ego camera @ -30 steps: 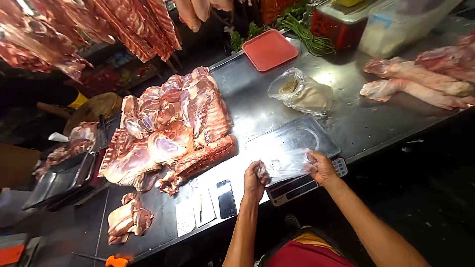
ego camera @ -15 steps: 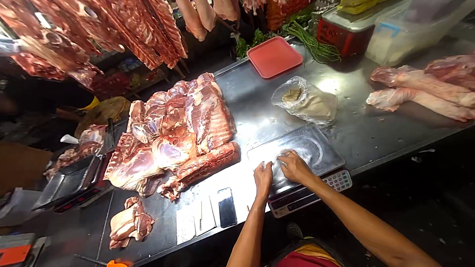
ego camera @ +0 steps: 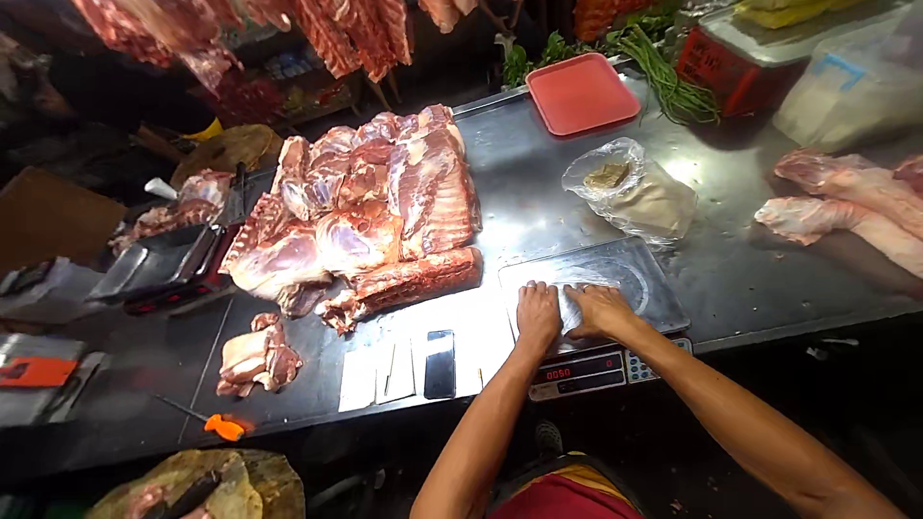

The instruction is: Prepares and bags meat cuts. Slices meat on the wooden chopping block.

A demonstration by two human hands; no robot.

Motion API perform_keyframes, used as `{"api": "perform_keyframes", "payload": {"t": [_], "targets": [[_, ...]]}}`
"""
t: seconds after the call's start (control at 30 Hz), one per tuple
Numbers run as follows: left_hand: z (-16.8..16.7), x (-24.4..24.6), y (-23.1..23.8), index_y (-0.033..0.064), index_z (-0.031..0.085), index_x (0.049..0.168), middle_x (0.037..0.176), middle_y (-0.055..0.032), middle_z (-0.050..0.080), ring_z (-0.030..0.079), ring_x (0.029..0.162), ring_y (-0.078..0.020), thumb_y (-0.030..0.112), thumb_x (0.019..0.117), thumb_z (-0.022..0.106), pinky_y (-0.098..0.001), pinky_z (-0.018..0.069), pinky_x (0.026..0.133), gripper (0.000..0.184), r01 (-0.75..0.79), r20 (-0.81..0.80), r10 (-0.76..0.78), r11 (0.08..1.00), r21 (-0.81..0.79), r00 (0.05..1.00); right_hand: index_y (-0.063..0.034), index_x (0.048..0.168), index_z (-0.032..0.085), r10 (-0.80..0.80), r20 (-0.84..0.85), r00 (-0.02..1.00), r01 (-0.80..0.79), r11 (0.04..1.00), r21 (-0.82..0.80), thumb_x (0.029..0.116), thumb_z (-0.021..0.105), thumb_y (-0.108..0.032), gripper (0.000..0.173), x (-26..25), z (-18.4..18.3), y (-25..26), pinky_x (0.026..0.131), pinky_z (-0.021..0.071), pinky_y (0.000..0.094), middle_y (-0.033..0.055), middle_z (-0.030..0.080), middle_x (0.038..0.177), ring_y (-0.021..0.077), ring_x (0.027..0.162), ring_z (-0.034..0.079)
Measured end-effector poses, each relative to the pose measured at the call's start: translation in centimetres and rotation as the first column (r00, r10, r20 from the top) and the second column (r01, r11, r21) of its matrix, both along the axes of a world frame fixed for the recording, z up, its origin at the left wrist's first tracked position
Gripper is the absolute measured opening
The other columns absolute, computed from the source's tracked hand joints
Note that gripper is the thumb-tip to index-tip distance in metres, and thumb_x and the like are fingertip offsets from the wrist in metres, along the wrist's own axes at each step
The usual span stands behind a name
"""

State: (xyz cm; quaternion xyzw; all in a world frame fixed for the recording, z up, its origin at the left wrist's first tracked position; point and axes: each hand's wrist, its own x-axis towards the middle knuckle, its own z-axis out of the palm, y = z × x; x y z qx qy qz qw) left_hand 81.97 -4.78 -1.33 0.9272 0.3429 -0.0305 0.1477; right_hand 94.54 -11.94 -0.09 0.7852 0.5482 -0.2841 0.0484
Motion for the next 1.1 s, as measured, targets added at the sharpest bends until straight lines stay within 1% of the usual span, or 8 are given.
{"api": "perform_keyframes", "payload": {"t": [0.13, 0.27, 0.43, 0.6, 0.67, 0.77, 0.93, 1.1], "targets": [[-1.3, -1.2, 1.9, 0.0050, 0.074, 0.114, 0.125, -0.0142, 0.067, 0.059, 0.122, -0.0329, 0.018, 0.0971, 0.060, -0.0494, 0.0453, 0.103, 0.025, -0.005, 0.091, 0.002, 1.000, 0.030, 0.996, -0.0076, 0.148, 0.055, 0.025, -0.071, 0.997, -0.003, 0.955, 0.298, 0.0858, 0.080, -0.037, 0.073, 1.3, -1.4, -2.4, 0.115, 0.0406, 0.0550, 0.0159, 0.048, 0.156, 0.0337, 0.143, 0.048], [-0.3, -2.5, 1.3, 0.0089, 0.076, 0.110, 0.125, -0.0072, 0.070, 0.060, 0.123, -0.0271, 0.023, 0.0997, 0.059, -0.0456, 0.0486, 0.103, 0.025, -0.005, 0.335, 0.021, 0.999, -0.048, 0.942, -0.0057, 0.121, 0.074, -0.026, -0.173, 0.985, 0.144, 0.685, 0.715, 0.0940, 0.069, -0.030, 0.036, 0.0, -1.8, -4.5, 0.100, 0.0550, 0.0518, 0.0136, 0.072, 0.126, 0.0295, 0.118, 0.068], [-1.0, -7.9, -3.3, 0.0038, 0.078, 0.095, 0.112, -0.0085, 0.076, 0.070, 0.111, -0.0230, 0.002, 0.0824, 0.068, -0.0403, 0.0565, 0.095, 0.016, -0.108, 0.836, 0.065, 0.994, -0.007, 0.545, 0.0042, 0.114, 0.073, -0.019, -0.433, 0.901, 0.380, 0.518, 0.766, 0.0958, 0.069, -0.018, 0.028, -5.3, -0.1, -7.2, 0.082, 0.0611, 0.0309, 0.0184, 0.074, 0.105, 0.0169, 0.093, 0.073], [-2.6, -23.2, -9.1, -0.0010, 0.077, 0.103, 0.108, -0.0133, 0.076, 0.072, 0.105, -0.0237, 0.000, 0.0869, 0.068, -0.0378, 0.0575, 0.095, 0.018, -0.397, 0.806, 0.378, 0.896, -0.196, 0.455, 0.0107, 0.114, 0.064, 0.205, -0.747, 0.633, 0.394, 0.745, 0.538, 0.0983, 0.062, -0.007, 0.024, -15.5, -2.4, -7.7, 0.070, 0.0595, 0.0200, 0.0006, 0.072, 0.092, -0.0013, 0.077, 0.067], [-3.6, -31.1, -11.3, -0.0021, 0.075, 0.110, 0.115, -0.0161, 0.072, 0.070, 0.108, -0.0211, 0.003, 0.0913, 0.066, -0.0342, 0.0583, 0.095, 0.021, -0.613, 0.734, 0.585, 0.733, -0.295, 0.346, 0.0119, 0.116, 0.066, 0.233, -0.763, 0.603, 0.206, 0.878, 0.431, 0.0966, 0.067, -0.009, 0.028, -20.0, -3.6, -8.1, 0.075, 0.0612, 0.0286, 0.0119, 0.073, 0.098, 0.0090, 0.082, 0.070], [-4.0, -44.7, -14.3, -0.0006, 0.067, 0.127, 0.131, -0.0193, 0.064, 0.069, 0.104, -0.0211, 0.008, 0.0956, 0.063, -0.0340, 0.0597, 0.086, 0.033, -0.882, 0.548, 0.836, 0.278, -0.381, 0.027, 0.0062, 0.123, 0.068, 0.359, -0.731, 0.581, -0.215, 0.933, 0.287, 0.0961, 0.070, -0.015, 0.034, -26.5, -4.2, -8.1, 0.095, 0.0584, 0.0445, 0.0213, 0.073, 0.113, 0.0250, 0.102, 0.072], [-4.7, -68.4, -18.2, 0.0011, 0.039, 0.154, 0.150, -0.0285, 0.047, 0.056, 0.131, -0.0390, 0.023, 0.0958, 0.069, -0.0511, 0.0492, 0.108, 0.069, -0.829, 0.277, 0.802, -0.420, -0.370, -0.529, -0.0047, 0.133, 0.067, 0.597, -0.627, 0.501, -0.754, 0.657, 0.023, 0.0988, 0.067, -0.031, 0.043, -35.3, -6.8, -5.8, 0.102, 0.0522, 0.0567, 0.0175, 0.074, 0.117, 0.0327, 0.111, 0.071], [-7.3, -85.3, -19.3, 0.0067, 0.021, 0.163, 0.157, -0.0336, 0.033, 0.046, 0.136, -0.0506, 0.024, 0.0856, 0.077, -0.0624, 0.0449, 0.107, 0.097, -0.745, 0.023, 0.764, -0.623, -0.238, -0.645, -0.0085, 0.135, 0.066, 0.626, -0.527, 0.575, -0.784, 0.606, -0.137, 0.0973, 0.067, -0.037, 0.047, -44.7, -10.0, -4.1, 0.098, 0.0520, 0.0604, 0.0171, 0.075, 0.113, 0.0352, 0.107, 0.071]]}}
